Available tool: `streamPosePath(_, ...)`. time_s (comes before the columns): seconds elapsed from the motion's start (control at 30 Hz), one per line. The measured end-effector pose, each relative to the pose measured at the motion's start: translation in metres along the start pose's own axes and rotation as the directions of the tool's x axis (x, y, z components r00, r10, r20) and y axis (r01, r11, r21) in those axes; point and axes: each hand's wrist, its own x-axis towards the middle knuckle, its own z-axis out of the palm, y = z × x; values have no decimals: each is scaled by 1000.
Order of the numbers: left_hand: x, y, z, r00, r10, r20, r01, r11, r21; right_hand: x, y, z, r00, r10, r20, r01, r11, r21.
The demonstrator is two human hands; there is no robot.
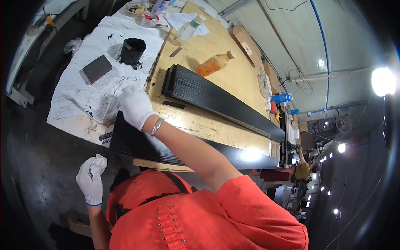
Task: The person wipes black wooden boards with a cloth, applies liquid from a bottle, and touches up the edges using a small applicator block before wiping the surfaces again.
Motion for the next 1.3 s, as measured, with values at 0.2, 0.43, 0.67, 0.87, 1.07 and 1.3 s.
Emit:
streamPosePath(0.2, -5, 7, 8, 1000, -18, 14, 19, 996, -93, -30, -59, -37, 862, -391, 321, 245, 878, 412)
streamPosePath(0.43, -6, 6, 6, 1000, -16, 5, 16, 1000, -8, -1, 15, -19, 988, 156, -1, -153, 971, 182)
streamPosePath(0.67, 4, 54, 38, 829, 497, 258, -560, 724, 404, -27, 6, -28, 952, 286, 107, -298, 799, 522)
streamPosePath(0.87, 7, 46, 78, 825, 97, 557, -477, 648, 594, -34, -46, -20, 922, -262, 286, 117, 892, 437)
streamPosePath(1.07, 6, 43, 78, 815, 139, 562, -502, 653, 567, -2, -17, -26, 944, -98, 314, 39, 981, 190)
streamPosePath(1.3, 9, 52, 74, 814, 271, 513, -564, 576, 591, -18, -16, -20, 983, -72, 171, 32, 973, 228)
